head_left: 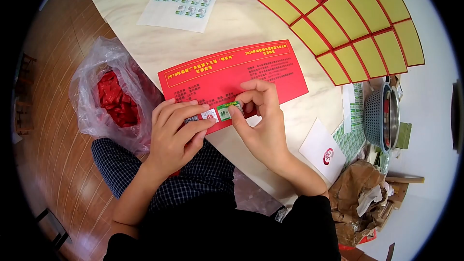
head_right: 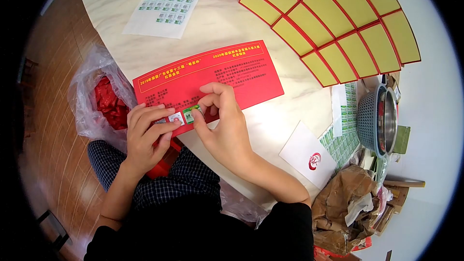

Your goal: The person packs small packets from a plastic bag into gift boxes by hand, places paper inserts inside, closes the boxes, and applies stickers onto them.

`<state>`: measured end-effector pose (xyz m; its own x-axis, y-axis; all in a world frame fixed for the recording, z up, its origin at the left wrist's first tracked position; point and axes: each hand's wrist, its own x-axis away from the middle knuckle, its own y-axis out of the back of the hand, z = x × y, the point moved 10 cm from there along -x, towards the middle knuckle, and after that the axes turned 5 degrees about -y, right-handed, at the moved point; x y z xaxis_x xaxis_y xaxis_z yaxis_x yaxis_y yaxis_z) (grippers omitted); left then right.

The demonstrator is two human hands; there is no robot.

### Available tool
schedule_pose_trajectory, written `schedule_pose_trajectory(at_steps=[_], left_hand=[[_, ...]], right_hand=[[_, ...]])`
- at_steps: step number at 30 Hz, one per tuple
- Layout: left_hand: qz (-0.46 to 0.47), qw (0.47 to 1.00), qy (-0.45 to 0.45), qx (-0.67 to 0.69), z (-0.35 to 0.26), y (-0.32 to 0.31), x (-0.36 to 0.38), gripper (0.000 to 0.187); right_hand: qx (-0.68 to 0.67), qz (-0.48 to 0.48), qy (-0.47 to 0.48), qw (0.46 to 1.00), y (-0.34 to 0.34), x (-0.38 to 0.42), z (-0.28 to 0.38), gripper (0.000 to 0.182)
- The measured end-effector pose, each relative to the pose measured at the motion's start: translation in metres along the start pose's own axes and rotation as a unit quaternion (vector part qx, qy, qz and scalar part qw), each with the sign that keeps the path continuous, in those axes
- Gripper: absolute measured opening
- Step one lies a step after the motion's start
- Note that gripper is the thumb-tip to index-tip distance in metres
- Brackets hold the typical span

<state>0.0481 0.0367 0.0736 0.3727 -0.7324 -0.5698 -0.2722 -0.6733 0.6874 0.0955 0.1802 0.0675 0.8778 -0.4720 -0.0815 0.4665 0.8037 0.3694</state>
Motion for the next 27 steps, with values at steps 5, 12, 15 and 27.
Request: schedule_pose_trajectory(at_steps=[5,12,15,27], left_hand=[[0.001,1.0,-0.001,0.0,0.0,-0.001,0.001,0.028],[0.059,0.997,0.004,-0.055,-0.007,-0.009,-0.002,0.041],[0.072,0.994,0.008,-0.076,-0.009,-0.014,-0.001,0.044],[0.214,0.96,-0.017,-0.179,-0.044,-0.056,-0.014,0.074]], right_hand=[[0.008,-0.001,0.0,1.0,0.0,0.0,0.0,0.042],[0.012,-0.001,0.008,1.0,0.0,0.0,0.002,0.043],[0.014,-0.006,0.003,1.0,0.0,0.0,0.002,0.041],[0.245,-0.163,-0.018,0.956,0.08,-0.039,-0.022,0.019]])
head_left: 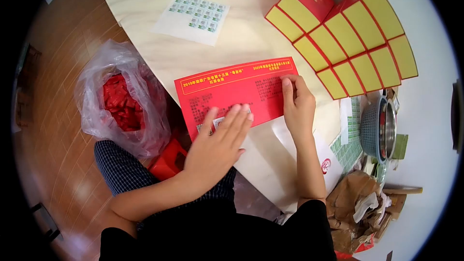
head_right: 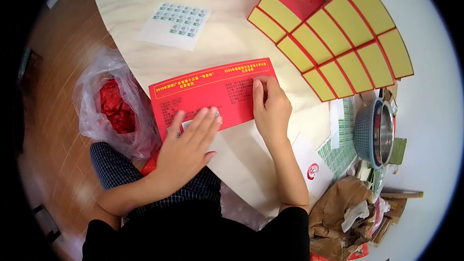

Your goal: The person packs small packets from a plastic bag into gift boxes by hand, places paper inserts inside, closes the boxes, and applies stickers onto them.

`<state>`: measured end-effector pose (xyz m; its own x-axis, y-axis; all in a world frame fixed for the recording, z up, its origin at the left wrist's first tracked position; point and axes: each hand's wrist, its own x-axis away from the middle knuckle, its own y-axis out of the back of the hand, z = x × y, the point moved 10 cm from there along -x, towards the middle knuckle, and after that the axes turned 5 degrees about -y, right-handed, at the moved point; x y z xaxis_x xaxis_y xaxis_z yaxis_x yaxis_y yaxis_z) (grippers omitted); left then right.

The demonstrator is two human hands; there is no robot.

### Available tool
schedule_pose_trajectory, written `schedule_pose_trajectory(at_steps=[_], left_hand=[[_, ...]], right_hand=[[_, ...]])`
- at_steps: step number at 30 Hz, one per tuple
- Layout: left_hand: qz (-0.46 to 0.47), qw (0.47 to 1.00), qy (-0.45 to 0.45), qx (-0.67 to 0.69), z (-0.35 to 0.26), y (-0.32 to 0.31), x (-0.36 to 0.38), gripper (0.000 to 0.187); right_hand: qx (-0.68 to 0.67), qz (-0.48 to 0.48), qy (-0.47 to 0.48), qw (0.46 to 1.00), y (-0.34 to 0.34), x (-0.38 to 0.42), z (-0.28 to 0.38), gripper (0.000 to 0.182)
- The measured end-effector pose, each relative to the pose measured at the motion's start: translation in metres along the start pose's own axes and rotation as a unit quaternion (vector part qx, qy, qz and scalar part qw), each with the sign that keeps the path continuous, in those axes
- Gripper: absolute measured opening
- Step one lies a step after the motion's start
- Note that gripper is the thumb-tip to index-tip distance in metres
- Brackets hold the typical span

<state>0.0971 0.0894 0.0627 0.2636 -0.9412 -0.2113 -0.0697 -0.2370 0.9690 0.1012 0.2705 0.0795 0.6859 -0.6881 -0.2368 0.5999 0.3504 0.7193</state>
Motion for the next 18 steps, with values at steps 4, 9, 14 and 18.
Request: schedule_pose_trajectory(at_steps=[4,9,14,18], left_hand=[[-0.02,0.997,-0.049,-0.048,-0.023,-0.012,-0.028,0.076],[0.254,0.831,-0.187,0.459,-0.074,-0.029,-0.001,0.05],[-0.245,0.872,-0.062,0.419,0.056,0.081,0.005,0.021],[-0.357,0.871,0.129,0.311,0.153,0.065,0.015,0.025]], right_hand=[[0.049,-0.048,0.037,0.997,-0.001,0.0,0.009,0.016],[0.02,-0.058,0.049,0.997,0.003,0.002,-0.001,0.015],[-0.186,-0.09,0.003,0.978,0.035,0.028,-0.014,0.014],[-0.183,-0.068,-0.059,0.979,0.013,0.075,-0.056,0.017]])
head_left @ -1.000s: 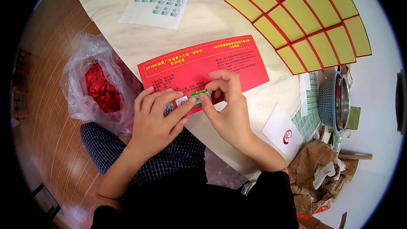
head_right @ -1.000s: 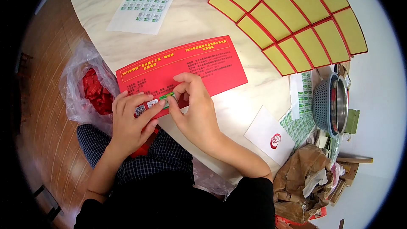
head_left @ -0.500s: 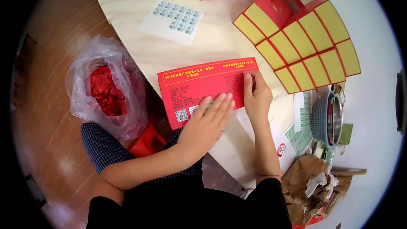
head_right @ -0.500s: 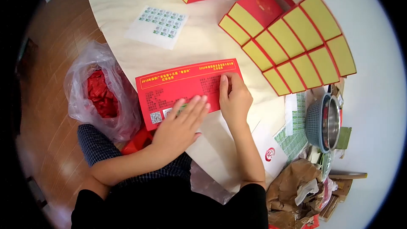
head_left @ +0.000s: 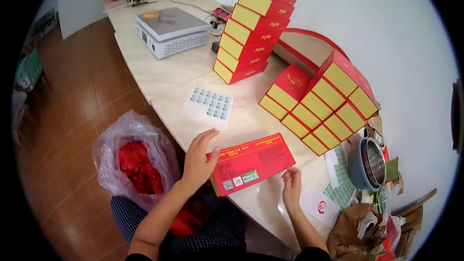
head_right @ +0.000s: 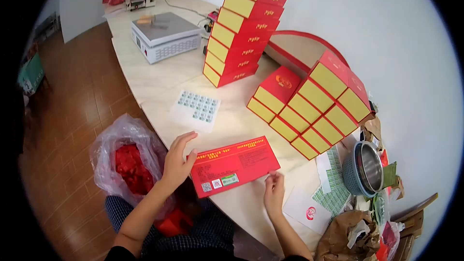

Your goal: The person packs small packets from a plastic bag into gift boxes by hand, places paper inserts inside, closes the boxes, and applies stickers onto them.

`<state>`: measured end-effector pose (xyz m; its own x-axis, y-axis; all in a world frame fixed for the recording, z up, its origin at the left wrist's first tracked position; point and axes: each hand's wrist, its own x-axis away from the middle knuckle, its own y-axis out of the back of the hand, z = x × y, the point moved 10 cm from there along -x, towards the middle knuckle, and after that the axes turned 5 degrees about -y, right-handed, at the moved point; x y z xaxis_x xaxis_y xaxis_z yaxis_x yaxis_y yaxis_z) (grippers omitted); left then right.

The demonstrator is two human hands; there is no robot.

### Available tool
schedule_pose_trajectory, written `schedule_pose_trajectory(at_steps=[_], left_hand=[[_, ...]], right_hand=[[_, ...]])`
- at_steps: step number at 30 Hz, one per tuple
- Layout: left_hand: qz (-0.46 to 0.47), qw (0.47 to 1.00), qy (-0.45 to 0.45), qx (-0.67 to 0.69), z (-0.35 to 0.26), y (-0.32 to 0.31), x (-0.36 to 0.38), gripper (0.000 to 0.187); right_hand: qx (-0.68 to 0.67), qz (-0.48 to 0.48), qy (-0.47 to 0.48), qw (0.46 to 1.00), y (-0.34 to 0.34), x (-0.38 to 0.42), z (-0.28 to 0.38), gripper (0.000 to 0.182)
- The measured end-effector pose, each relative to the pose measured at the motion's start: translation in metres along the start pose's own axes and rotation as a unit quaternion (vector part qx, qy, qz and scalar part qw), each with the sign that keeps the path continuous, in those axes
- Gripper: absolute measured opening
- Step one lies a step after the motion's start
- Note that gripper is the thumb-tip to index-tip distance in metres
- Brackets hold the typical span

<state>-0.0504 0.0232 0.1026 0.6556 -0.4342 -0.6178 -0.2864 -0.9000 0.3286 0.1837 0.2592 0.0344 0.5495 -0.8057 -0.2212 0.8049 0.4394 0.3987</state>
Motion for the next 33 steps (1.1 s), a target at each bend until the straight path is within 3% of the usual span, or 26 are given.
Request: schedule_pose_trajectory(at_steps=[1,2,3,4,6,7,9,10,12,13,15,17,20,21,23,24,27,28,29,31,33], left_hand=[[0.0,0.999,0.049,0.001,0.024,-0.003,0.009,0.027],[0.0,0.999,0.041,0.004,0.024,-0.002,0.014,0.027],[0.079,0.989,0.111,0.053,0.038,-0.019,0.026,0.029],[0.163,0.964,0.182,0.1,0.048,-0.038,0.044,0.032],[0.183,0.964,0.154,0.113,0.031,-0.043,0.064,0.034],[0.202,0.96,0.16,0.111,0.02,-0.044,0.076,0.034],[0.19,0.965,0.115,0.139,-0.004,-0.042,0.106,0.04],[0.172,0.965,0.126,0.15,-0.011,-0.036,0.121,0.044],[0.162,0.965,0.137,0.156,-0.017,-0.03,0.15,0.057],[0.137,0.958,0.166,0.19,-0.006,-0.034,0.173,0.063],[0.122,0.857,0.31,0.394,-0.006,-0.034,0.188,0.066],[0.143,0.839,0.331,0.408,-0.004,-0.019,0.19,0.067],[0.135,0.821,0.342,0.438,0.0,-0.013,0.194,0.067],[0.11,0.818,0.329,0.459,0.0,-0.008,0.194,0.068],[0.105,0.819,0.304,0.475,-0.01,0.0,0.18,0.07],[0.113,0.826,0.27,0.482,-0.02,0.005,0.161,0.072],[0.163,0.857,0.092,0.479,-0.031,0.007,0.107,0.077],[0.173,0.87,0.052,0.458,-0.035,0.011,0.081,0.079],[0.175,0.915,-0.024,0.363,-0.033,0.013,0.057,0.07],[0.16,0.943,-0.004,0.293,-0.014,-0.002,0.014,0.059],[0.173,0.977,-0.08,0.097,0.007,-0.033,-0.006,0.052]], right_hand=[[0.035,0.026,-0.021,0.999,-0.006,0.017,0.024,0.027],[0.116,0.017,0.059,0.991,-0.01,0.028,0.043,0.033],[0.198,0.005,0.135,0.971,-0.015,0.041,0.056,0.039],[0.2,-0.004,0.131,0.971,-0.015,0.049,0.053,0.039],[0.171,0.027,0.094,0.98,-0.027,0.062,0.045,0.047],[0.037,0.111,0.018,0.993,-0.039,0.066,0.046,0.05],[-0.037,0.102,-0.039,0.993,-0.044,0.089,0.035,0.052],[-0.143,0.104,-0.112,0.978,-0.047,0.103,0.028,0.049],[-0.111,0.129,-0.118,0.978,-0.052,0.127,0.049,0.048],[-0.08,0.149,-0.128,0.977,-0.056,0.14,0.054,0.048],[-0.119,0.144,-0.141,0.972,-0.06,0.157,0.058,0.049],[-0.141,0.14,-0.167,0.966,-0.063,0.175,0.047,0.058],[-0.277,0.154,-0.326,0.89,-0.082,0.209,0.009,0.057],[-0.281,0.158,-0.322,0.89,-0.087,0.208,0.008,0.057],[-0.423,0.228,-0.394,0.784,-0.114,0.216,0.012,0.069],[-0.352,0.212,-0.352,0.841,-0.105,0.201,0.02,0.064],[-0.357,0.328,-0.185,0.855,-0.095,0.133,0.071,0.051],[-0.342,0.283,-0.136,0.886,-0.087,0.101,0.083,0.052],[-0.325,0.235,-0.084,0.912,-0.078,0.071,0.1,0.054],[-0.345,0.177,0.019,0.922,-0.065,0.013,0.153,0.052],[-0.358,0.178,0.094,0.912,-0.067,-0.043,0.21,0.048]])
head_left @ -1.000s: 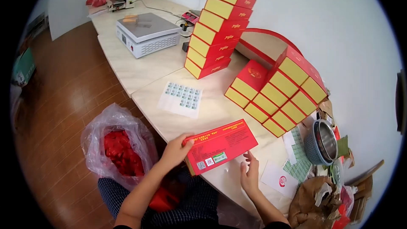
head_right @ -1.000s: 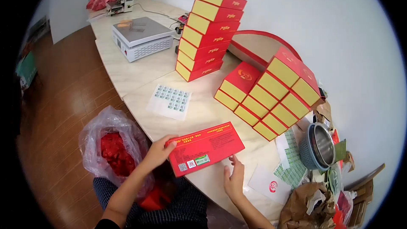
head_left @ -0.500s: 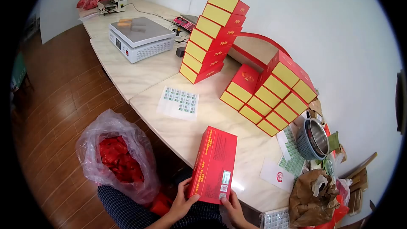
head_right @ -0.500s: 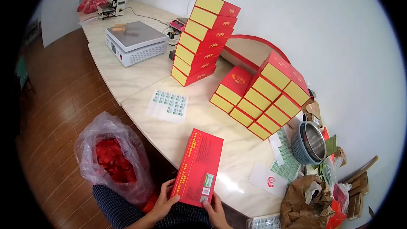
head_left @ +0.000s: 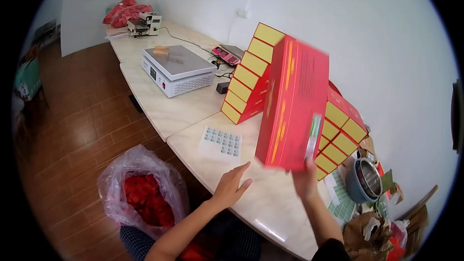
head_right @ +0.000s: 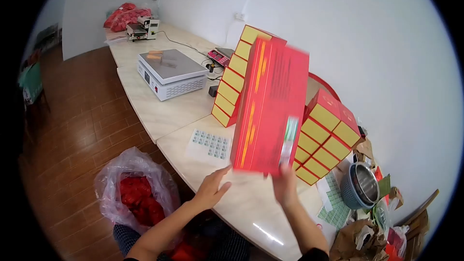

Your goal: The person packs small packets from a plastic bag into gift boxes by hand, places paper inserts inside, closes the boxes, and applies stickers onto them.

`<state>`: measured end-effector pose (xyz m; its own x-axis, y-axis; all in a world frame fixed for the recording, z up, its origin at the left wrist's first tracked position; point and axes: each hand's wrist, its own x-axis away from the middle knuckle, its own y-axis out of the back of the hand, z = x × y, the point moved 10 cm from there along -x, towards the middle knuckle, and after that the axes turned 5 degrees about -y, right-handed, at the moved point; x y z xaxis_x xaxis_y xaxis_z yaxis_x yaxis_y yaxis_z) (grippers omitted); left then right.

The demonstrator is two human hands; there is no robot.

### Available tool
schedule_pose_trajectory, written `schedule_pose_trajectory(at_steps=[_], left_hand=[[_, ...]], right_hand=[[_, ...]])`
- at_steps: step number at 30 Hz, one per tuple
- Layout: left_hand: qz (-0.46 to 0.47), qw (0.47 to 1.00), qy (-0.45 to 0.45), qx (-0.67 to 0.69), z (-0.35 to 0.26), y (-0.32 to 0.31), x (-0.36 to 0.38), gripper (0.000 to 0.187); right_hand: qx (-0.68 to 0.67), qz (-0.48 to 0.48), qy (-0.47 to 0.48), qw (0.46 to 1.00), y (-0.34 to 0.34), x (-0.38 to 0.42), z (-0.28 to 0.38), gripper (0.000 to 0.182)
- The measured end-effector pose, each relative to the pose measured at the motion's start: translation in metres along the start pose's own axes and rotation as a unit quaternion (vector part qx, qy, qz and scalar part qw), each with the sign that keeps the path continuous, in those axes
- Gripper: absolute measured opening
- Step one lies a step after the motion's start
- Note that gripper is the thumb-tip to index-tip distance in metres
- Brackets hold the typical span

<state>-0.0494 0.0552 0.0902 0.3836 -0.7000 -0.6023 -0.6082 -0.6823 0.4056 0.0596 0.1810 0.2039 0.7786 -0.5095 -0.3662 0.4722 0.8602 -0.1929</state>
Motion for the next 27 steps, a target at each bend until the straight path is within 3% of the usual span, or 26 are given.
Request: schedule_pose_trajectory(at_steps=[2,4,5,11,12,14,19,21,22,23,24,25,27], left_hand=[[0.011,1.0,0.0,-0.021,0.031,-0.023,-0.003,0.052],[0.061,0.989,-0.038,-0.131,0.055,-0.052,0.006,0.053],[0.087,0.977,0.006,-0.195,0.077,-0.065,0.012,0.053],[0.08,0.985,0.015,-0.154,0.077,-0.064,0.013,0.046],[0.078,0.985,0.018,-0.156,0.077,-0.062,0.012,0.046],[0.072,0.986,0.006,-0.149,0.072,-0.06,0.011,0.04],[0.082,0.986,0.018,-0.145,0.072,-0.061,0.01,0.038],[0.088,0.986,0.022,-0.14,0.073,-0.062,0.008,0.037],[0.082,0.987,0.024,-0.137,0.073,-0.062,0.009,0.037],[0.078,0.987,0.026,-0.135,0.074,-0.061,0.009,0.037],[0.081,0.987,0.027,-0.133,0.073,-0.061,0.01,0.037],[0.075,0.988,0.026,-0.133,0.073,-0.059,0.01,0.036],[0.068,0.988,0.028,-0.135,0.073,-0.057,0.009,0.036]], right_hand=[[0.032,0.073,0.017,0.997,-0.024,-0.068,0.031,0.049],[0.002,0.011,0.035,0.999,-0.044,-0.129,0.063,0.045],[0.024,-0.008,0.05,0.998,-0.062,-0.153,0.082,0.044],[0.028,-0.061,0.054,0.996,-0.059,-0.325,0.119,0.045],[0.027,-0.058,0.052,0.997,-0.067,-0.338,0.118,0.045],[0.003,-0.159,0.019,0.987,-0.054,-0.355,0.105,0.048],[-0.014,-0.173,0.005,0.985,-0.049,-0.369,0.079,0.056],[0.214,-0.251,0.121,0.936,-0.054,-0.347,0.105,0.065],[0.216,-0.252,0.12,0.936,-0.05,-0.35,0.102,0.065],[0.41,-0.313,0.316,0.797,-0.066,-0.327,0.137,0.07],[0.563,-0.341,0.48,0.58,-0.101,-0.3,0.147,0.074],[0.564,-0.341,0.478,0.581,-0.097,-0.303,0.146,0.074],[0.645,-0.321,0.494,0.486,-0.116,-0.305,0.142,0.077]])
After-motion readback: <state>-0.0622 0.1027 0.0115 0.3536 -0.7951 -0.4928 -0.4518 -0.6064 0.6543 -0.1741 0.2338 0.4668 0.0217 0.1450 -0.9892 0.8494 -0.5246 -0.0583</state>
